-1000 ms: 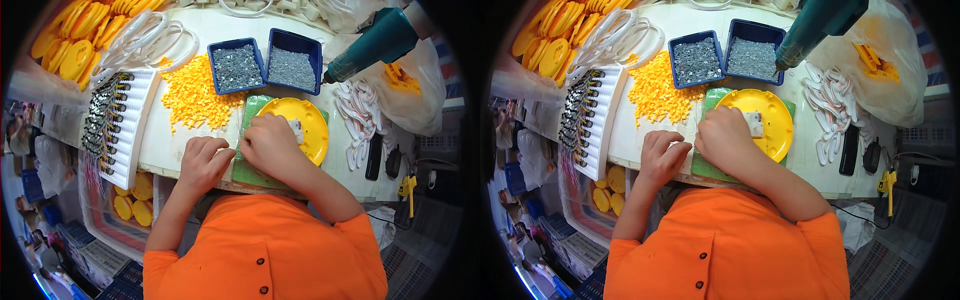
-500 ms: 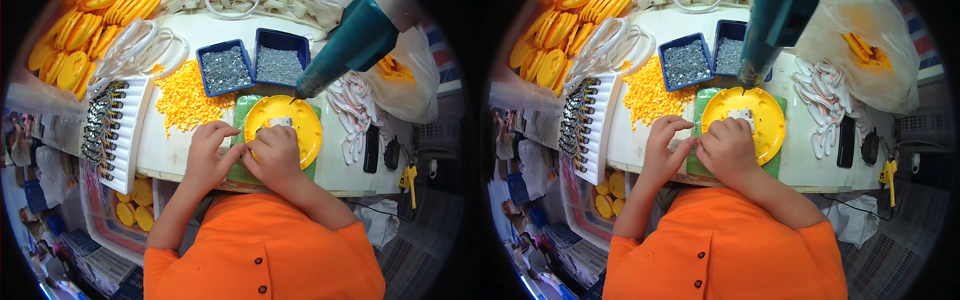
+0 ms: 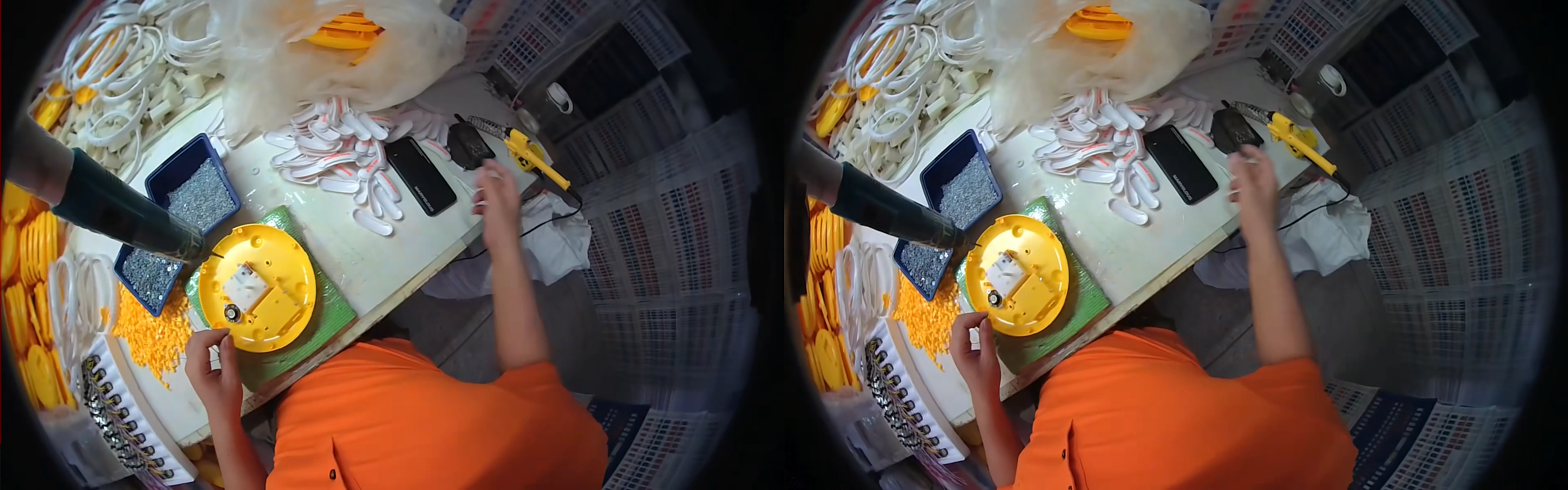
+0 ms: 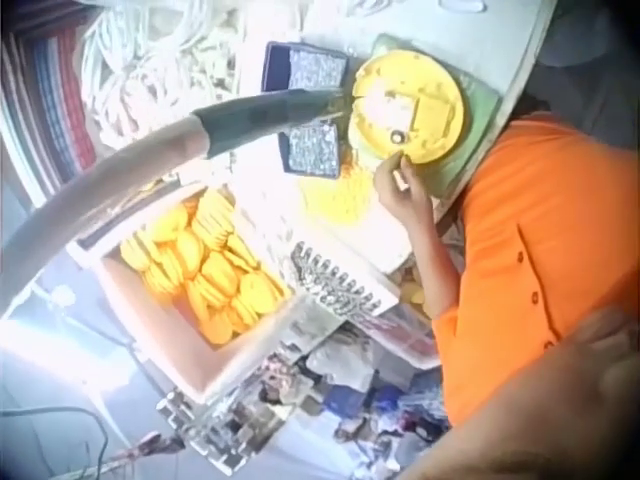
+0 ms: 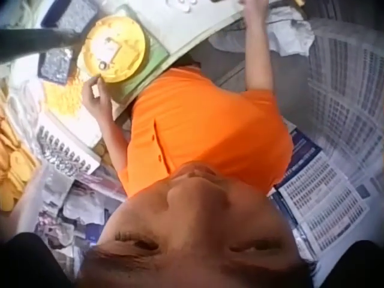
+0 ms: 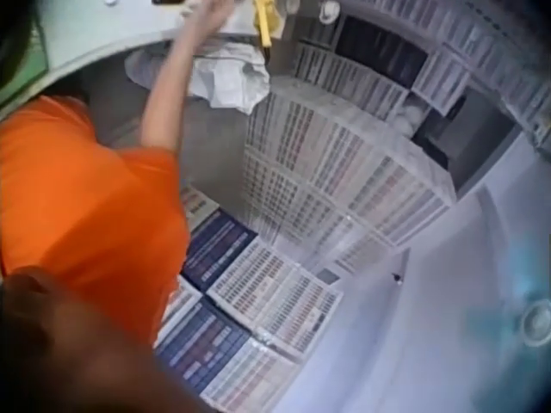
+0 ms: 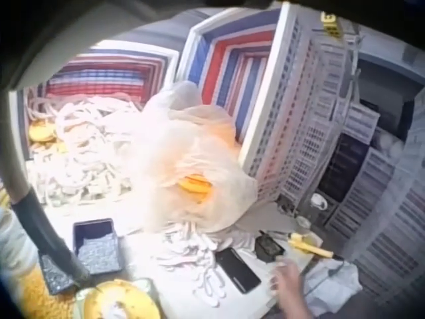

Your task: Assembling toy components into a yellow circular base using manual assembly, a vacuum pickup tool, and a soldering iron.

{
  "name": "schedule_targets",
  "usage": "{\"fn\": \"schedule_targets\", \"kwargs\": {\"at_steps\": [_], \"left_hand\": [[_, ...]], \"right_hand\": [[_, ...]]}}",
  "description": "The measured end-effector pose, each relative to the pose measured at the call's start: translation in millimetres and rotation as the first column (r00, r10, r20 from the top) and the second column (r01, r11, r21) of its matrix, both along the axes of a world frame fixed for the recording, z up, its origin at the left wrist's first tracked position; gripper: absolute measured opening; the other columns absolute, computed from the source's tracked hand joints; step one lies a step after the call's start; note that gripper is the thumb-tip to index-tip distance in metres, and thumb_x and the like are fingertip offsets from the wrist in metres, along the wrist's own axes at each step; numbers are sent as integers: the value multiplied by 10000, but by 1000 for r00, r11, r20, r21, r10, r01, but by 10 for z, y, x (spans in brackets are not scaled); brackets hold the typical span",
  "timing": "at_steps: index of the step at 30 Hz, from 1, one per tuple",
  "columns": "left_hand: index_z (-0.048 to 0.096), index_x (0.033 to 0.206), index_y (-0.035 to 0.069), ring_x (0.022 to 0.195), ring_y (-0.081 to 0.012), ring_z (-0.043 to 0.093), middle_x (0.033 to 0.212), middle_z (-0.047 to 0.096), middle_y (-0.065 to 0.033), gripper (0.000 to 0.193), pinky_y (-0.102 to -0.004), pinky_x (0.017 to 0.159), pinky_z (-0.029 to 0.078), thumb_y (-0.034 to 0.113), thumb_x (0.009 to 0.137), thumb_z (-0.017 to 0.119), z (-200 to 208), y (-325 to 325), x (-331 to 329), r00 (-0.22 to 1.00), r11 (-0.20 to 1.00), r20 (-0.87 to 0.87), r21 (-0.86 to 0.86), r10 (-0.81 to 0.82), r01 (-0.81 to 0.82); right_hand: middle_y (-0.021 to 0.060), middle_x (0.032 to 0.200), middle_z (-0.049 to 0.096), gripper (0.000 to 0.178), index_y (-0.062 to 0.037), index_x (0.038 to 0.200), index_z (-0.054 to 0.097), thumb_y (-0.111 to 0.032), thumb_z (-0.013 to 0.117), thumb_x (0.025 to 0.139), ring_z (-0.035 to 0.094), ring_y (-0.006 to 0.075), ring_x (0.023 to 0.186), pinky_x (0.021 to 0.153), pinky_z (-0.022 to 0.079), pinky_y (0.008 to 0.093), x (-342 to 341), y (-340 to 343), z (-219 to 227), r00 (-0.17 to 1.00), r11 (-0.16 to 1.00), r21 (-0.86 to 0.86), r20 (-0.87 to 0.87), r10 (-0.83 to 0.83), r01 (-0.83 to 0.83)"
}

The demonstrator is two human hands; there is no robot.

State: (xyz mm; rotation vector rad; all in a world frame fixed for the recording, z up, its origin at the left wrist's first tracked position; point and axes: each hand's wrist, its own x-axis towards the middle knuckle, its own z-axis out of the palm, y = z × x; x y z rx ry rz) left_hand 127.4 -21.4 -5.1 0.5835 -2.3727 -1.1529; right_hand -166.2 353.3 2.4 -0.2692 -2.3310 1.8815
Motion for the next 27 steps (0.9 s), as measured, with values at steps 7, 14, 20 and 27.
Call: {"fn": "schedule_targets", "kwargs": {"at_steps": [7,14,20,27], "left_hand": [[663,899,53,868,-310,599,887,627,-97,128,-431,896,438,0,799,721,50,93,-75,948,820,83,-483,-306,307],[674,898,132,893,-220,652,902,655,-14,155,-470,1044,420,86,789,776,-88,82,-28,936,843,107,-409,-335,349],[659,893,139,862,-206,652,869,649,-3,166,-482,1034,402,78,792,776,-141,60,62,952,846,45,-447,-304,291],[692,903,149,899,-186,659,905,660,10,134,-466,1039,388,123,809,783,-173,-39,181,982,865,43,-466,-184,183]], "right_hand": [[-7,992,648,394,-133,1281,635,-369,715,976,585,64,753,579,453,226,-641,784,25,991,995,-10,-88,-105,104],[104,1059,722,249,17,1169,678,-171,686,1006,676,177,971,858,545,313,-433,1121,212,806,813,494,-589,54,307],[101,1116,649,325,2,1334,560,-151,575,1047,571,94,772,672,495,230,206,296,253,860,983,181,-494,127,-41],[95,1134,564,403,5,1357,516,-208,557,1019,613,155,866,678,533,283,931,-881,51,722,704,-185,-299,624,-686]]}}
